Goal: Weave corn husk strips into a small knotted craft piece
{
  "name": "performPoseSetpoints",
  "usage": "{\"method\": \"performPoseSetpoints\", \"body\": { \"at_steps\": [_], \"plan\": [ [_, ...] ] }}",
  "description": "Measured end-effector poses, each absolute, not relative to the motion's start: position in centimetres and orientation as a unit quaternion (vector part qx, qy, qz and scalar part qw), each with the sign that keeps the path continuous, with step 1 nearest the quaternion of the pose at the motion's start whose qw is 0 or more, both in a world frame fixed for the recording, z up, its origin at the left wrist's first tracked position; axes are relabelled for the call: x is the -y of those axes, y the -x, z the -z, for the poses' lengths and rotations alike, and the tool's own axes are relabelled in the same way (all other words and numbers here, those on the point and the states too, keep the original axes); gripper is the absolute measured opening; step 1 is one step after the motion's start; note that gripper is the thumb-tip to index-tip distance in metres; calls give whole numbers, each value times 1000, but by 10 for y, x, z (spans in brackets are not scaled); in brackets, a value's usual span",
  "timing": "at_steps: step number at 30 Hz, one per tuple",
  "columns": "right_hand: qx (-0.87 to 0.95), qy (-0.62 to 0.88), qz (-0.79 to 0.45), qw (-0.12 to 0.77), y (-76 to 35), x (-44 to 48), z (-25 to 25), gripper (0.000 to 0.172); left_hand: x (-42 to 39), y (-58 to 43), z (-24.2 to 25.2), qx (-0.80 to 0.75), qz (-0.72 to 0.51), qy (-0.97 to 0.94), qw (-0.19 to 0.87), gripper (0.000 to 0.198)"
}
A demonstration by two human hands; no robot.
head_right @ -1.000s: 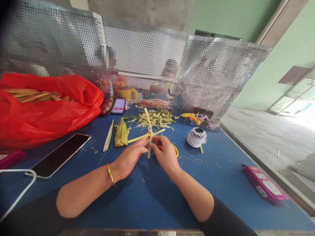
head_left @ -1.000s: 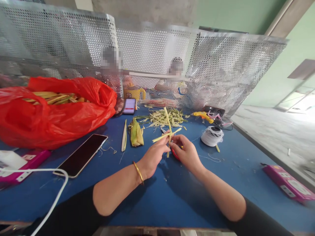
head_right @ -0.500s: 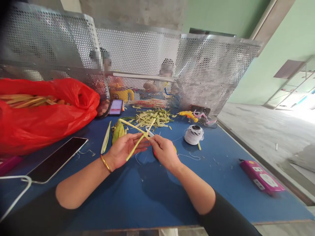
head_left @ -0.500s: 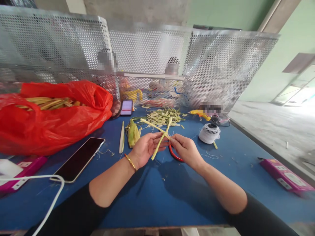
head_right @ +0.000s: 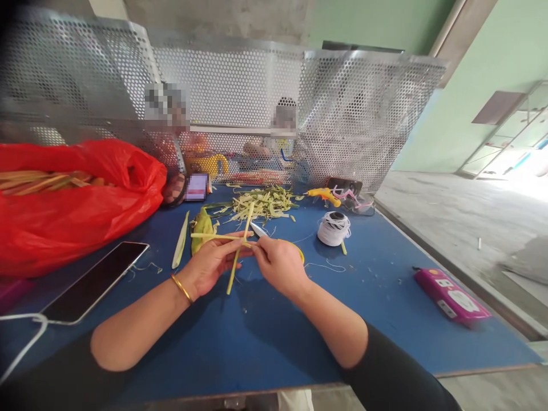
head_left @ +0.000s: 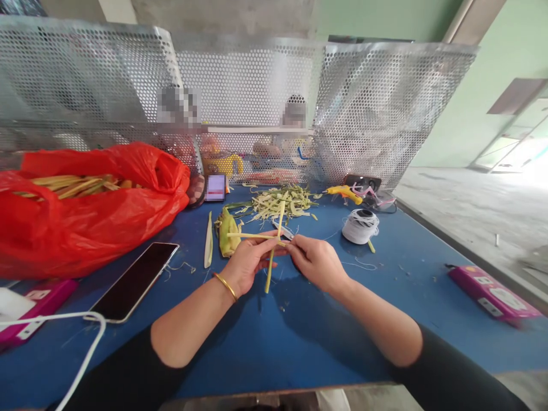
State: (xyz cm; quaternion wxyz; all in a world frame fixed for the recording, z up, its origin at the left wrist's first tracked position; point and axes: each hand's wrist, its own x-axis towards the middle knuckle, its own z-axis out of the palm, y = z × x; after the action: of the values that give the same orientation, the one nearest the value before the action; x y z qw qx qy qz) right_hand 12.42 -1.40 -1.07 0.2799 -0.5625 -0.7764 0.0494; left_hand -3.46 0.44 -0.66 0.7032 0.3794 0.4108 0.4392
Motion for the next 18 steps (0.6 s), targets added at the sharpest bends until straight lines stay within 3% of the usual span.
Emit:
{"method": "performPoseSetpoints", "body": {
  "at_steps": [5, 8, 11, 14, 18],
  "plan": [
    [833, 479, 5, 276, -117, 23, 16, 30, -1, 26, 14, -453, -470, -373, 659, 22],
    [860, 424, -49, 281, -118, 26, 11, 29, -3, 27, 14, -457, -475, -370, 655, 15],
    [779, 469, -157, 386, -127, 19, 2, 33, -9, 33, 9, -415, -465, -333, 707, 13],
    [706, 482, -140, 499, -138, 5, -1, 21, -12, 39, 5, -366, -439, -321, 755, 10],
    [780, 426, -90, 448, -142, -6, 7, 9, -10, 40, 7, -322, -409, -336, 785, 6]
  ]
}}
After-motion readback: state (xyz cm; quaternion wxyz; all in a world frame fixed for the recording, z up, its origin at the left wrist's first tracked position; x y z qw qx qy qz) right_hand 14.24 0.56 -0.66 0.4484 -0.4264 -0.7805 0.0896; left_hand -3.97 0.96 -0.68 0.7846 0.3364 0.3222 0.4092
